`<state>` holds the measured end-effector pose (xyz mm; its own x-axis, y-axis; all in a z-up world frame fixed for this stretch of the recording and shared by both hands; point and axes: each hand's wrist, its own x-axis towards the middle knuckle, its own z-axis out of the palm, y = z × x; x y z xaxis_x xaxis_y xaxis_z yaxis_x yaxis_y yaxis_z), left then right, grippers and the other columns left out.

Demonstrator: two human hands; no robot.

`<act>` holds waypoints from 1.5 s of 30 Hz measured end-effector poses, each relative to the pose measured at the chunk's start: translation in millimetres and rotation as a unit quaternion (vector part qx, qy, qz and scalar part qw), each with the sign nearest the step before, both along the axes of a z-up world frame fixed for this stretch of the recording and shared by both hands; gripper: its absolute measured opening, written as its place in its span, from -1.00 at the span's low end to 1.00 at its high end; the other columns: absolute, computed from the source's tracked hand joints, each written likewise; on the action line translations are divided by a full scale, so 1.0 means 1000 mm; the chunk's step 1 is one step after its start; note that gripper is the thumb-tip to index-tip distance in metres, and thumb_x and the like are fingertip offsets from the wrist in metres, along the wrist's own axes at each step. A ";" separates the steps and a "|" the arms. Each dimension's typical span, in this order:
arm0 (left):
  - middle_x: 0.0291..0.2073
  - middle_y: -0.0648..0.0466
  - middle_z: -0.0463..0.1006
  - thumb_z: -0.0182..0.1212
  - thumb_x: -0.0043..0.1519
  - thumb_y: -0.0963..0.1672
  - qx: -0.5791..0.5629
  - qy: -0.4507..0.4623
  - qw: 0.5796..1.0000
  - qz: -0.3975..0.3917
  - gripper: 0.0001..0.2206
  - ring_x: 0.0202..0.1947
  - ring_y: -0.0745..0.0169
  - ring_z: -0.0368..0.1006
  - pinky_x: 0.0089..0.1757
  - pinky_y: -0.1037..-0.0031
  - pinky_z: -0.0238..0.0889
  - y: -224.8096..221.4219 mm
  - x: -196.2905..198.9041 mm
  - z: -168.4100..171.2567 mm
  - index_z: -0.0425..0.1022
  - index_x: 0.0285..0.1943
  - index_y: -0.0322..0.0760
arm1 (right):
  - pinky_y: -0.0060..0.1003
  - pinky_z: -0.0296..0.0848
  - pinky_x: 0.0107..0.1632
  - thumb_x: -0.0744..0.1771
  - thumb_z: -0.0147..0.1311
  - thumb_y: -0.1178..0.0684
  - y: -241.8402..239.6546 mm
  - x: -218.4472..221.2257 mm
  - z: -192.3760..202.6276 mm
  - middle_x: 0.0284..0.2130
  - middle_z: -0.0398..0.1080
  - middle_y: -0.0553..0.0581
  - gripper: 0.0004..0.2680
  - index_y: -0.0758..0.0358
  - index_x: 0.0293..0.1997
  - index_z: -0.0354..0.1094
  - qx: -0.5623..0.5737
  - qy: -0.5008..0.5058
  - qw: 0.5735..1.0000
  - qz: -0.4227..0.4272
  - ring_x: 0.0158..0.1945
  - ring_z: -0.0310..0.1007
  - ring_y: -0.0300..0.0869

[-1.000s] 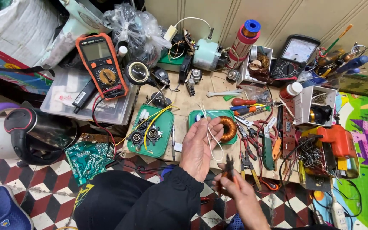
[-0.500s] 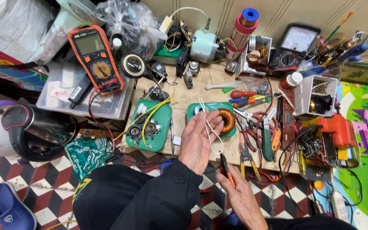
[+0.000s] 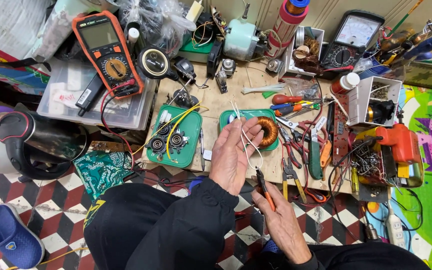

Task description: Insulating and trimming wire connections on a copper motor coil using pliers and a heat tool.

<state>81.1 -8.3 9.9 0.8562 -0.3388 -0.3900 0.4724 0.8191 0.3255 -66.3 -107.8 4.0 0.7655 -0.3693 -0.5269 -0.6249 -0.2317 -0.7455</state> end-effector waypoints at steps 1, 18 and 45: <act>0.18 -0.25 0.59 0.21 0.42 -0.14 0.000 0.001 1.000 0.000 -0.65 0.08 0.05 0.55 0.25 0.20 0.45 0.000 0.000 0.000 0.40 0.33 -0.46 | -0.28 0.45 0.06 0.38 0.11 -0.11 0.000 0.000 0.000 -0.05 0.60 0.04 -0.66 0.19 0.26 0.54 0.000 0.001 1.000 0.000 -0.05 0.57 -0.18; 0.18 -0.25 0.59 0.20 0.42 -0.14 0.000 0.002 1.000 0.000 -0.66 0.08 0.05 0.56 0.25 0.21 0.46 -0.001 -0.001 -0.005 0.40 0.32 -0.43 | -0.32 0.24 -0.43 0.39 0.26 -0.01 0.000 -0.007 -0.007 -0.54 0.48 0.06 -0.73 0.20 0.20 0.67 -0.003 -0.042 0.998 -0.055 -0.52 0.33 -0.23; 0.26 -0.31 0.64 0.25 0.47 -0.15 -0.018 0.043 0.999 -0.004 -0.73 0.15 -0.06 0.64 0.31 -0.02 0.49 -0.006 -0.001 -0.022 0.50 0.30 -0.38 | 0.30 0.35 0.39 0.49 0.11 -0.12 -0.091 0.070 -0.051 0.24 0.39 0.42 -0.67 0.21 0.38 0.47 -0.240 -0.097 0.966 -0.009 0.38 0.41 0.35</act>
<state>79.7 -14.5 -12.1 0.8171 -0.3610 -0.4495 0.5041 0.8257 0.2532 3.5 -199.2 -47.5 0.8238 -0.5498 -0.1382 -0.4909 -0.5698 -0.6591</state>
